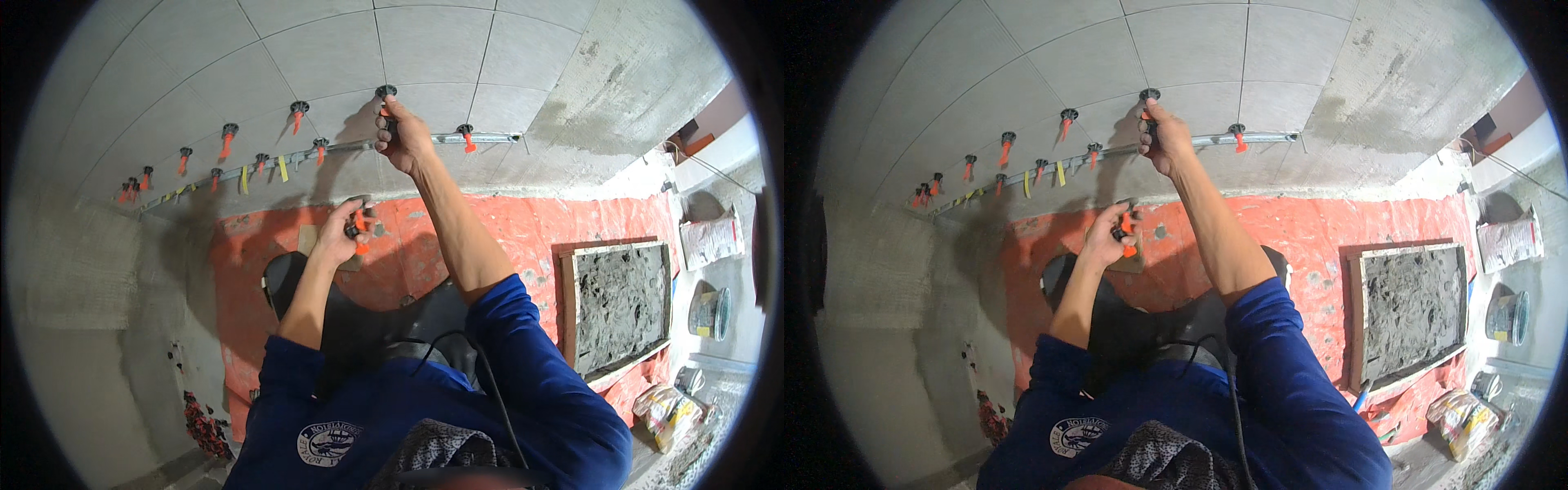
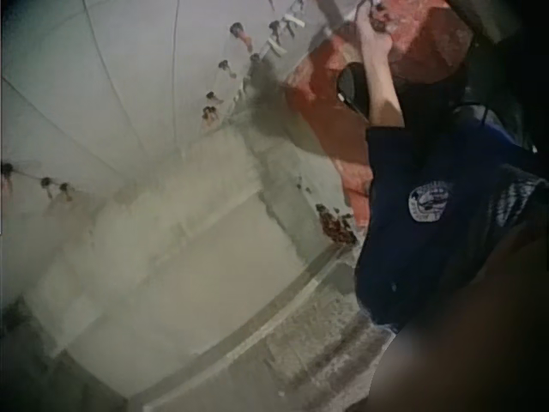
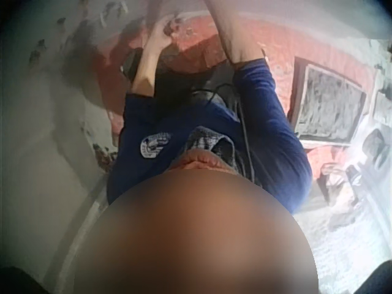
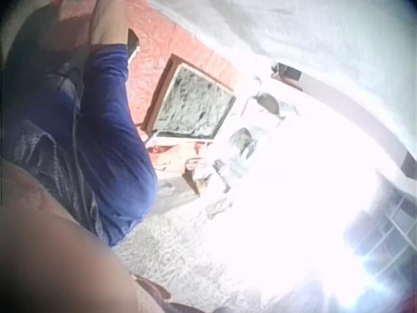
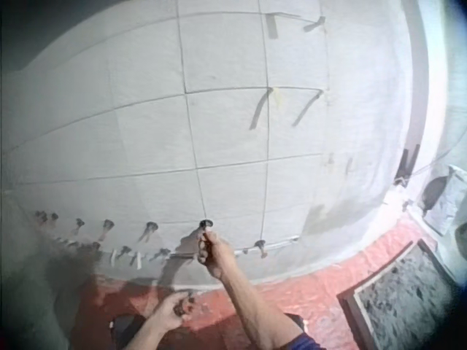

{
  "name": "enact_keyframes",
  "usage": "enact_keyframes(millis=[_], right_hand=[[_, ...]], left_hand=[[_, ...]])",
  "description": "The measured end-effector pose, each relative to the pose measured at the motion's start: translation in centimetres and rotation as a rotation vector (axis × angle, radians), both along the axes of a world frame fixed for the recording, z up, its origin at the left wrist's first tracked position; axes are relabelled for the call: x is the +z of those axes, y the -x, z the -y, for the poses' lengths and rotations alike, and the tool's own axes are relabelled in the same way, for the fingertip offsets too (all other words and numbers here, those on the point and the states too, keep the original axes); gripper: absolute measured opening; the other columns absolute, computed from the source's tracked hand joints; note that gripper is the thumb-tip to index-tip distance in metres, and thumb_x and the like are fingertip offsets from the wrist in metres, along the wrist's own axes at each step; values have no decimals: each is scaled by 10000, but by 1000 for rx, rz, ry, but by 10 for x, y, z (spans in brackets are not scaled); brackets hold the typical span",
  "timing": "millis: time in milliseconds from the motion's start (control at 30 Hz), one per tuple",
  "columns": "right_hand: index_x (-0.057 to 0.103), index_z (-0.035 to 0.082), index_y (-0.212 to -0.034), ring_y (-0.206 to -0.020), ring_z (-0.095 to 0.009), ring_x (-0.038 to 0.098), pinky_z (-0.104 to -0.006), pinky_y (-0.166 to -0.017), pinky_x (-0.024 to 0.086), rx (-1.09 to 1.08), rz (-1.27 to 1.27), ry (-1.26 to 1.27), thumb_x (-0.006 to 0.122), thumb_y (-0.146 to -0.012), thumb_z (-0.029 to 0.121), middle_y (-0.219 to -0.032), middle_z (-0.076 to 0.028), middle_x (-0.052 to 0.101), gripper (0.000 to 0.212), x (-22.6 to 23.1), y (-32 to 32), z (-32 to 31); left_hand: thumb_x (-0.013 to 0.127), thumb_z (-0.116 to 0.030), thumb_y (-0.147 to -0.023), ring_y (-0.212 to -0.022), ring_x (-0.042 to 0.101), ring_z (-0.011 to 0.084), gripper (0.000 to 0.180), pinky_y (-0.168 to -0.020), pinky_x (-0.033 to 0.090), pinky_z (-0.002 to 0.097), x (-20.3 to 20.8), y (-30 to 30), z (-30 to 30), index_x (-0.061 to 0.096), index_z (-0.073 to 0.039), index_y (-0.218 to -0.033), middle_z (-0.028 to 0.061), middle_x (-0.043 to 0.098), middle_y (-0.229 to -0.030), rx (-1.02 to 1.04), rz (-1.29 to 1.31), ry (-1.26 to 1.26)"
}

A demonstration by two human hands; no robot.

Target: The person installs wall tiles by placing red tile leveling clips into the grout lines and tightening them to align the tiles. The person then scoops cement with a trowel and spreads it onto a white tile before applying it to the wall.

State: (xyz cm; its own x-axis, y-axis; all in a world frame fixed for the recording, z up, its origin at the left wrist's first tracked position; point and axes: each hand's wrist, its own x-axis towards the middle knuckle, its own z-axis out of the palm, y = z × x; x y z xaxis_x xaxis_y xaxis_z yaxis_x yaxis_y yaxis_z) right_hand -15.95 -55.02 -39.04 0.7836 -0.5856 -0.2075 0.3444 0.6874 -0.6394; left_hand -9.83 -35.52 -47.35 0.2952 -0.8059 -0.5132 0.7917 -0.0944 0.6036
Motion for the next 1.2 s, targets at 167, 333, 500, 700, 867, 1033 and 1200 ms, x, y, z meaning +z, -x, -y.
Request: enact_keyframes(millis=[167, 333, 500, 700, 867, 1033, 1200], right_hand=[[612, 63, -782, -450, -91, 361, -278, -438, 291, -138, -184, 268, 609, -898, 319, -589, 19, 481, 280, -6, -5, 6], [661, -19, -727, -461, -84, 410, -267, -435, 311, -387, -415, 787, 639, -866, 298, -589, -20, 545, 347, -13, -13, 9], [639, 11, -656, -471, -159, 520, -300, -473, 392, -297, -295, 601, 602, -875, 251, -547, -39, 554, 327, -10, -13, 10], [521, 116, -722, -436, -96, 332, -273, -447, 286, 127, 172, -241, 571, -927, 304, -536, 30, 412, 283, -11, -9, 13], [534, 104, -760, -441, -100, 338, -271, -454, 292, 182, 314, -365, 551, -937, 330, -550, 31, 412, 288, -12, -7, 7], [635, 34, -742, -494, -180, 517, -330, -491, 408, -398, -501, 967, 616, -879, 432, -579, -48, 573, 421, -3, 11, -6], [676, 15, -744, -571, -309, 633, -387, -545, 470, -673, -863, 1511, 633, -833, 393, -595, -165, 618, 390, 4, 13, -13]], left_hand=[[583, -264, -904, -657, 572, 186, 203, -454, 360, 254, 14, 16, -61, 577, -113, -1040, 62, 619, -873, 80, 82, -20], [568, -262, -917, -646, 578, 208, 240, -461, 347, 260, 34, 38, -119, 561, -119, -1109, 78, 610, -877, 266, 155, -104], [559, -244, -918, -636, 587, 192, 267, -433, 417, 255, 45, 52, -168, 533, -94, -1138, 95, 598, -894, 362, 203, -32], [564, -241, -919, -612, 603, 189, 270, -420, 415, 252, 48, 51, -189, 533, -86, -1138, 93, 606, -875, 411, 272, -120], [553, -223, -932, -598, 602, 184, 241, -416, 407, 251, 38, 29, -189, 539, -85, -1128, 94, 624, -853, 363, 342, -180], [563, -220, -932, -586, 594, 181, 225, -409, 390, 249, 18, -4, -183, 544, -96, -1118, 90, 626, -835, 313, 349, -196], [589, -218, -920, -572, 592, 177, 175, -399, 383, 249, -3, -28, -164, 557, -106, -1051, 81, 630, -816, 269, 287, -101]])
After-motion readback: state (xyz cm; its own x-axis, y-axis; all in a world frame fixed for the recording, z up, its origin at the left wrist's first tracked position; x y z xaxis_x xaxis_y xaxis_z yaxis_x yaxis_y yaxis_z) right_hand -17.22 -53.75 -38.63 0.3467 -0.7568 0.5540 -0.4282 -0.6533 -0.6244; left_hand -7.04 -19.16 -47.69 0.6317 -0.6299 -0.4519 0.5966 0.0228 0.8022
